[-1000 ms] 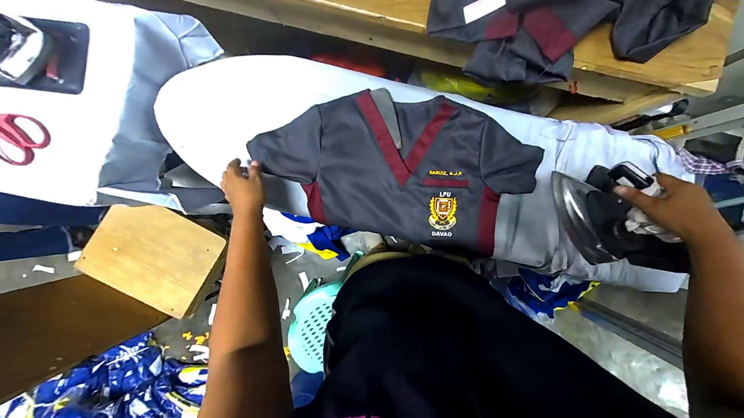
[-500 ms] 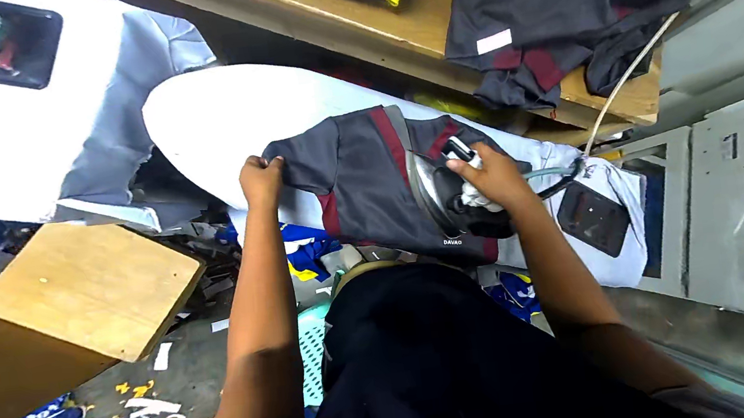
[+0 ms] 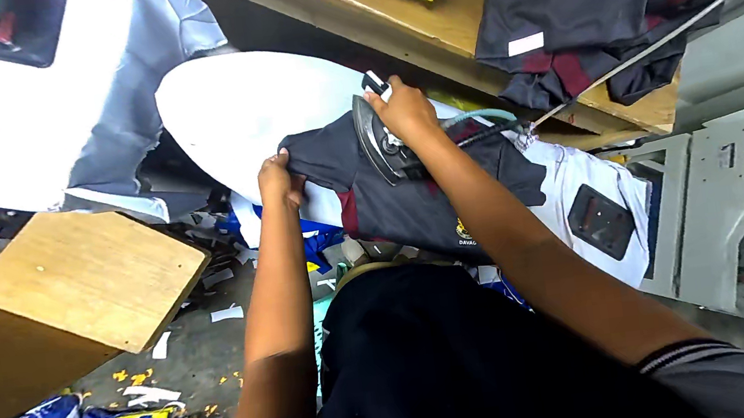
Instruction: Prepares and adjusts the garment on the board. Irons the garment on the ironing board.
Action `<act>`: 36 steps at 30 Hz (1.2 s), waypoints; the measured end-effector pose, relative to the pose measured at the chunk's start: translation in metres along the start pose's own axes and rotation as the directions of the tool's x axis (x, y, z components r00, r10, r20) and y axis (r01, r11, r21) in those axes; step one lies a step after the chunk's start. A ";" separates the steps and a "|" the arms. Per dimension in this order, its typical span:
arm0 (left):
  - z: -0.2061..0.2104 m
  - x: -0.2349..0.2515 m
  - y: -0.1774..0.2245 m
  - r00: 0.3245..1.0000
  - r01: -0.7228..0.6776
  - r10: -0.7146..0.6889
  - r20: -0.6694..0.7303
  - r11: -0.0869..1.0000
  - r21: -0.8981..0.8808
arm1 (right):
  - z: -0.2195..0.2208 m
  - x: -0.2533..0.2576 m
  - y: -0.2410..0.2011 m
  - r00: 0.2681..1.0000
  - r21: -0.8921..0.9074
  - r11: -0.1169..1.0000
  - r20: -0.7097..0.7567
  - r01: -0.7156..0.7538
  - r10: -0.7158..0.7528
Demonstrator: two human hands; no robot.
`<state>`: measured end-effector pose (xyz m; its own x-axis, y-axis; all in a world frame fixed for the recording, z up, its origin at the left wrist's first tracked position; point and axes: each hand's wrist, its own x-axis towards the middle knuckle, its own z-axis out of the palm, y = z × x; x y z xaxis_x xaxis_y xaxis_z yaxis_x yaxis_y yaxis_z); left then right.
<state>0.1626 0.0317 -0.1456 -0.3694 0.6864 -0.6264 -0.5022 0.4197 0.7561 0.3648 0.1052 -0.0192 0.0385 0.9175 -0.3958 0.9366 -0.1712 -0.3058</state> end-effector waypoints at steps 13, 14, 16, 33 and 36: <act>0.002 0.001 0.002 0.996 -0.019 0.002 0.085 0.979 0.203 | 0.022 -0.048 0.040 0.986 -0.082 0.986 0.090 0.146 -0.139; 0.002 0.002 0.002 0.997 -0.023 0.008 0.072 0.977 0.211 | 0.020 -0.044 0.036 0.988 -0.075 0.988 0.090 0.136 -0.129; 0.002 0.004 0.001 0.998 -0.036 0.022 0.061 0.974 0.224 | 0.016 -0.030 0.021 0.992 -0.044 0.993 0.073 0.109 -0.106; -0.005 0.004 0.004 0.986 -0.159 0.128 0.106 0.915 0.371 | 0.025 -0.043 0.021 0.971 -0.098 0.972 0.130 0.214 -0.200; -0.008 0.007 0.002 0.985 -0.168 0.136 0.108 0.903 0.395 | 0.019 -0.021 -0.013 0.982 -0.041 0.986 0.104 0.165 -0.160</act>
<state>0.1530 0.0328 -0.1498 -0.3478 0.7971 -0.4937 -0.0831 0.4983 0.8630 0.3454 0.0811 -0.0232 -0.1479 0.8908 -0.4296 0.9436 -0.0030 -0.3311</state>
